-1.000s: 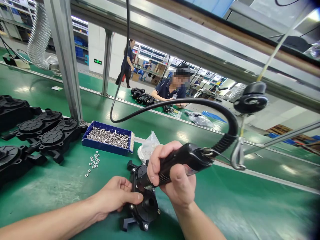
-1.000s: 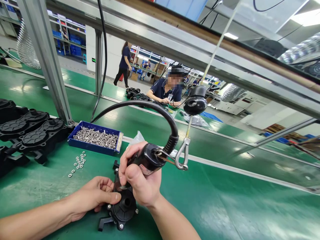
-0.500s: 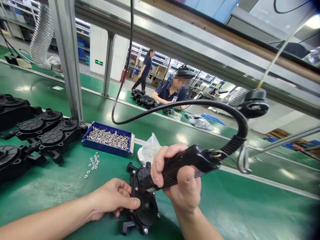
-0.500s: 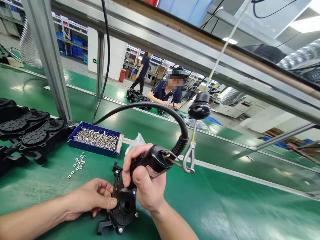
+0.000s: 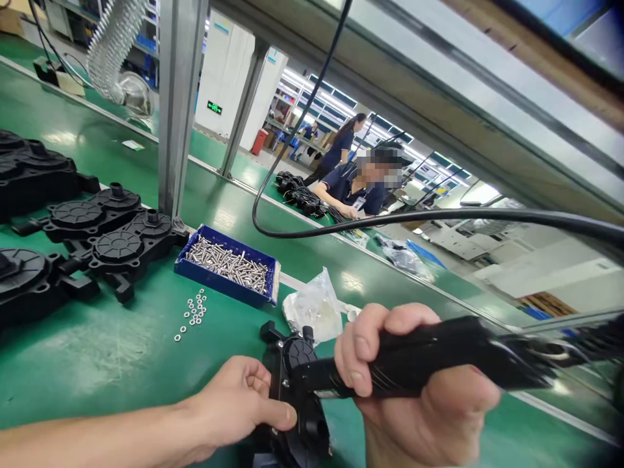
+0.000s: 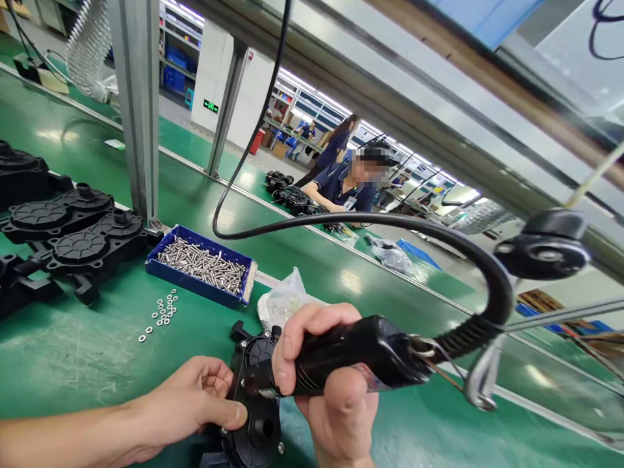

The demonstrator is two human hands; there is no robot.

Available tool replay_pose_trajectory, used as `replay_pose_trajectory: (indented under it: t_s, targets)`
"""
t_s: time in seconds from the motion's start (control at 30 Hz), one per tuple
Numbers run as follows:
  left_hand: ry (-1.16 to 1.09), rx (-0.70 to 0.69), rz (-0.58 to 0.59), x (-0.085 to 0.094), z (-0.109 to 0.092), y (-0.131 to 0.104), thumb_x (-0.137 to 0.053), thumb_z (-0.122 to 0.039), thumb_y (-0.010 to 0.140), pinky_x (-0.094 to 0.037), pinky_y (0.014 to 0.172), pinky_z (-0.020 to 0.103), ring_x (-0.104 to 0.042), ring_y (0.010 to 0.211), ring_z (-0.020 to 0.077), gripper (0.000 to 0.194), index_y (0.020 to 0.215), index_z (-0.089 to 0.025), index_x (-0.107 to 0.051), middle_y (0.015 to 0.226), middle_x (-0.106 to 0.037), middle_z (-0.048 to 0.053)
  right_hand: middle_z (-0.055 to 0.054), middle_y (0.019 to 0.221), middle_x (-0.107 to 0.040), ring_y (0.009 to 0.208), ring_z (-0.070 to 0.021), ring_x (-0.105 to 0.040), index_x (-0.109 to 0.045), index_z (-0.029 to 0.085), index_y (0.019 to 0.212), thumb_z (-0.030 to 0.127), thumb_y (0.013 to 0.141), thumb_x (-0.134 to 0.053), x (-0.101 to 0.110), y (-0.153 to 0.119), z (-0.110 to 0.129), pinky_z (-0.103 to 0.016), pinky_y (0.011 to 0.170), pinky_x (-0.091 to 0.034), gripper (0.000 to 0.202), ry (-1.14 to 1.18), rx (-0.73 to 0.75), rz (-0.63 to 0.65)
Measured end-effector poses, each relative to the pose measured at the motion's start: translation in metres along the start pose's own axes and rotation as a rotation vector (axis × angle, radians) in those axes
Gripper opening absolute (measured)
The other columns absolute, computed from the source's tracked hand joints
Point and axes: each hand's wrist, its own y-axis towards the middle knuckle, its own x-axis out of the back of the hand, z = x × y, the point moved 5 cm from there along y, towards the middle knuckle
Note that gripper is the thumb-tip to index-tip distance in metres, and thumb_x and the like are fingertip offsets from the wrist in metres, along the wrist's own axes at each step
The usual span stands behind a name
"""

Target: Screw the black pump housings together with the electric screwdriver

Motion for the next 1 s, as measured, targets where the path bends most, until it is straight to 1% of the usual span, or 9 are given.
replay_pose_trajectory:
  t_s: [0.23,0.3,0.37,0.47,0.57,0.67,0.73,0.87,1.0]
  targets:
    - [-0.04,0.028,-0.018,-0.001,0.003,-0.001,-0.088,-0.031,0.049,-0.029,0.063,0.028,-0.037,0.065,0.0097,0.048,0.077,-0.021,-0.05,0.067,-0.045,-0.01,0.003,0.064,-0.06,0.037,-0.0083,-0.048,-0.074,0.024,0.089,0.064,0.079,-0.089,0.0,-0.002,0.003,-0.021,0.038,-0.036,0.043,0.009,-0.055,-0.029]
    - [-0.049,0.02,-0.003,-0.002,0.002,-0.002,-0.087,-0.03,0.05,-0.029,0.062,0.028,-0.037,0.064,0.0096,0.047,0.075,-0.022,-0.049,0.066,-0.045,-0.011,0.001,0.068,-0.061,0.041,-0.0113,-0.052,-0.075,0.024,0.093,0.069,0.077,-0.087,0.003,-0.004,0.004,-0.023,0.04,-0.036,0.048,0.035,-0.097,-0.002]
    - [-0.041,0.01,0.018,-0.003,0.001,-0.003,-0.087,-0.029,0.052,-0.027,0.061,0.028,-0.037,0.062,0.0091,0.045,0.072,-0.022,-0.047,0.064,-0.044,-0.011,-0.004,0.078,-0.063,0.049,-0.0164,-0.058,-0.078,0.025,0.101,0.071,0.08,-0.081,0.005,-0.005,0.003,-0.028,0.044,-0.039,0.051,0.058,-0.164,0.066]
    - [-0.023,0.015,0.016,-0.003,0.0,-0.004,-0.087,-0.028,0.055,-0.025,0.059,0.028,-0.033,0.061,0.0084,0.045,0.072,-0.022,-0.046,0.063,-0.042,-0.011,-0.008,0.087,-0.063,0.057,-0.0201,-0.062,-0.079,0.025,0.112,0.063,0.086,-0.069,0.006,-0.003,0.005,-0.032,0.051,-0.043,0.047,0.092,-0.204,0.153]
    - [-0.019,0.016,0.012,-0.003,-0.002,-0.005,-0.087,-0.027,0.056,-0.024,0.058,0.028,-0.032,0.061,0.0083,0.045,0.072,-0.022,-0.046,0.063,-0.04,-0.011,-0.007,0.082,-0.063,0.058,-0.0196,-0.062,-0.081,0.024,0.112,0.052,0.087,-0.064,0.003,-0.002,0.008,-0.032,0.053,-0.042,0.04,0.123,-0.2,0.184]
    - [-0.033,0.011,0.026,-0.004,-0.002,-0.005,-0.087,-0.028,0.056,-0.025,0.059,0.028,-0.032,0.061,0.0085,0.046,0.072,-0.022,-0.045,0.064,-0.04,-0.011,-0.006,0.083,-0.064,0.057,-0.0185,-0.062,-0.079,0.026,0.11,0.06,0.084,-0.073,0.0,-0.004,0.006,-0.03,0.05,-0.04,0.043,0.088,-0.232,0.159]
    - [-0.05,0.006,0.027,-0.003,0.0,-0.004,-0.089,-0.03,0.055,-0.026,0.06,0.028,-0.033,0.063,0.0089,0.047,0.074,-0.022,-0.046,0.066,-0.041,-0.01,-0.002,0.082,-0.061,0.052,-0.0136,-0.057,-0.076,0.029,0.109,0.059,0.083,-0.081,-0.001,-0.006,0.004,-0.026,0.045,-0.035,0.041,0.034,-0.173,0.139]
    - [-0.068,0.003,0.006,-0.001,0.005,-0.001,-0.091,-0.032,0.053,-0.028,0.063,0.027,-0.035,0.067,0.01,0.05,0.078,-0.021,-0.049,0.07,-0.044,-0.009,0.003,0.08,-0.053,0.046,-0.0073,-0.047,-0.066,0.028,0.11,0.036,0.095,-0.077,-0.001,-0.011,0.001,-0.024,0.042,-0.029,0.02,-0.07,0.011,0.1]
    - [-0.063,-0.003,0.005,0.0,0.006,-0.002,-0.094,-0.033,0.051,-0.028,0.063,0.027,-0.035,0.067,0.0102,0.056,0.078,-0.022,-0.047,0.072,-0.043,-0.009,0.003,0.079,-0.053,0.046,-0.0077,-0.047,-0.063,0.028,0.11,0.033,0.096,-0.075,-0.002,-0.012,-0.003,-0.024,0.042,-0.03,0.019,-0.084,0.008,0.099]
